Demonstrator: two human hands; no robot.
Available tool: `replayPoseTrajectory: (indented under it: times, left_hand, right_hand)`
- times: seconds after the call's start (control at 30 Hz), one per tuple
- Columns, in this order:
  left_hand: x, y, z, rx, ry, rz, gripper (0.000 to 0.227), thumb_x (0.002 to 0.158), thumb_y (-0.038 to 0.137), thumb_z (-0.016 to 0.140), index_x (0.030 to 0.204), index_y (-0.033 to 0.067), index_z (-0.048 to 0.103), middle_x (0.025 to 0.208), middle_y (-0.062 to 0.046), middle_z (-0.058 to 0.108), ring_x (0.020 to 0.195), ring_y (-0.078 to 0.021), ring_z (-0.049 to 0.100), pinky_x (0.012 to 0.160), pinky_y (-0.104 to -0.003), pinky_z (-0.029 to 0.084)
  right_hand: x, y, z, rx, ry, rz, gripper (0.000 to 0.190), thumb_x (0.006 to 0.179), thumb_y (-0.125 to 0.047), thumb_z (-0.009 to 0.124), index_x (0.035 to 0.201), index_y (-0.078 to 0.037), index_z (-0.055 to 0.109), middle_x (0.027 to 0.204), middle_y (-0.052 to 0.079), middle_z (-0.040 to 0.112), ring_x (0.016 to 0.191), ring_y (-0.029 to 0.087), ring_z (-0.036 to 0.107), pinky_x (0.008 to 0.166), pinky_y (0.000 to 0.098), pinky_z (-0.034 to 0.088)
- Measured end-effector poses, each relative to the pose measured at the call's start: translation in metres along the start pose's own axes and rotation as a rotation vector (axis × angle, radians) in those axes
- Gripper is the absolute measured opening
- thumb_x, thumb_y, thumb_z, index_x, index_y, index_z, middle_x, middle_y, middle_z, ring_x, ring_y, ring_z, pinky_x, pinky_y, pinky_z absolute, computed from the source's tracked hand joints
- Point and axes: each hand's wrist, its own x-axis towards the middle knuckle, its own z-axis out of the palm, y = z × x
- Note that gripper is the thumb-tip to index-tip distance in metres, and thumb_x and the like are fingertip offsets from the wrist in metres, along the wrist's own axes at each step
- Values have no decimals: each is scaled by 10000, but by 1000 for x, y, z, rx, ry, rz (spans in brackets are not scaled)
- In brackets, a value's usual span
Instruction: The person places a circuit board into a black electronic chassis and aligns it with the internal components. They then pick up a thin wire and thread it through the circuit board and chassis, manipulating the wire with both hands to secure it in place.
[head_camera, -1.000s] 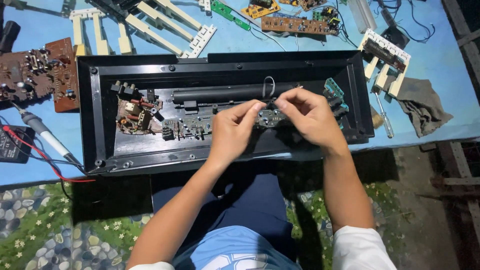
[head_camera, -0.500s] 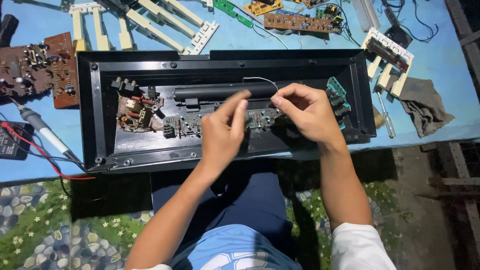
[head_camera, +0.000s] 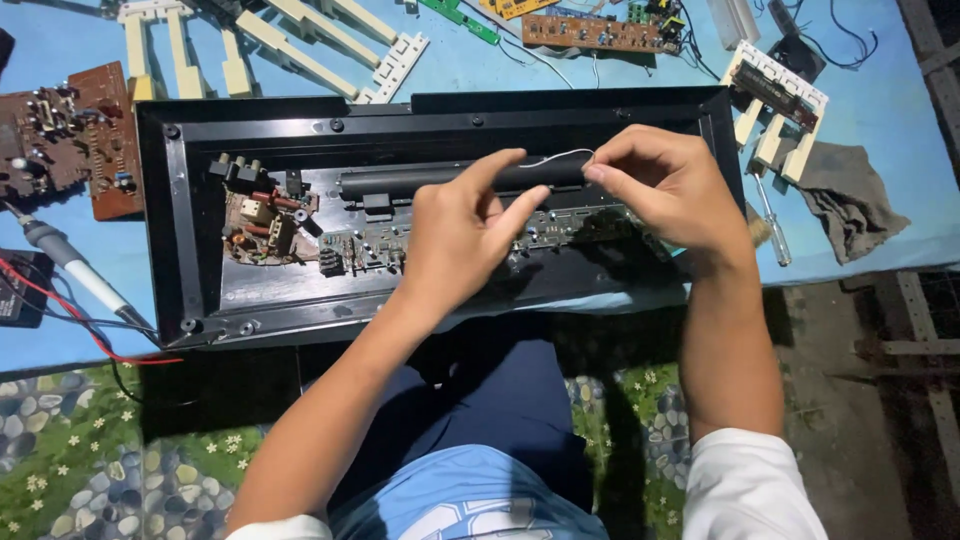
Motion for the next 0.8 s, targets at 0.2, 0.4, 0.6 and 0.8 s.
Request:
replayPoseTrajectory:
  times: [0.2, 0.4, 0.6, 0.8]
  left_hand:
    - [18, 0, 29, -11, -29, 34, 157, 970, 274, 676, 1066, 207, 781, 560, -22, 687, 561, -254, 722, 545, -300, 549]
    - [17, 3, 56, 134, -163, 52, 230, 990, 349, 596, 1061, 236, 784, 745, -88, 760, 743, -390, 733, 606, -506, 587]
    - [20, 1, 86, 225, -273, 42, 292, 997, 311, 542, 1098, 175, 781, 797, -165, 768, 744, -479, 724, 642, -570, 599]
    - [16, -2, 101, 210, -339, -6, 308, 996, 326, 530, 1127, 195, 777, 835, -155, 779, 783, -489, 729, 666, -574, 601]
  right_hand:
    - [-10, 8, -12, -41, -8, 52, 65, 968, 25, 727, 1011, 0, 769, 873, 135, 707, 767, 179, 634, 691, 306, 513]
    - [-31, 31, -30, -96, 66, 116, 48, 999, 16, 727, 1039, 6, 751, 909, 130, 687, 829, 165, 616, 725, 321, 519]
    - [-48, 50, -46, -200, 144, 91, 52, 1019, 13, 747, 1069, 19, 760, 908, 165, 702, 789, 239, 662, 684, 336, 509]
    - [-67, 58, -54, -292, 195, 72, 62, 991, -12, 790, 1053, -11, 785, 931, 147, 730, 793, 278, 683, 690, 346, 509]
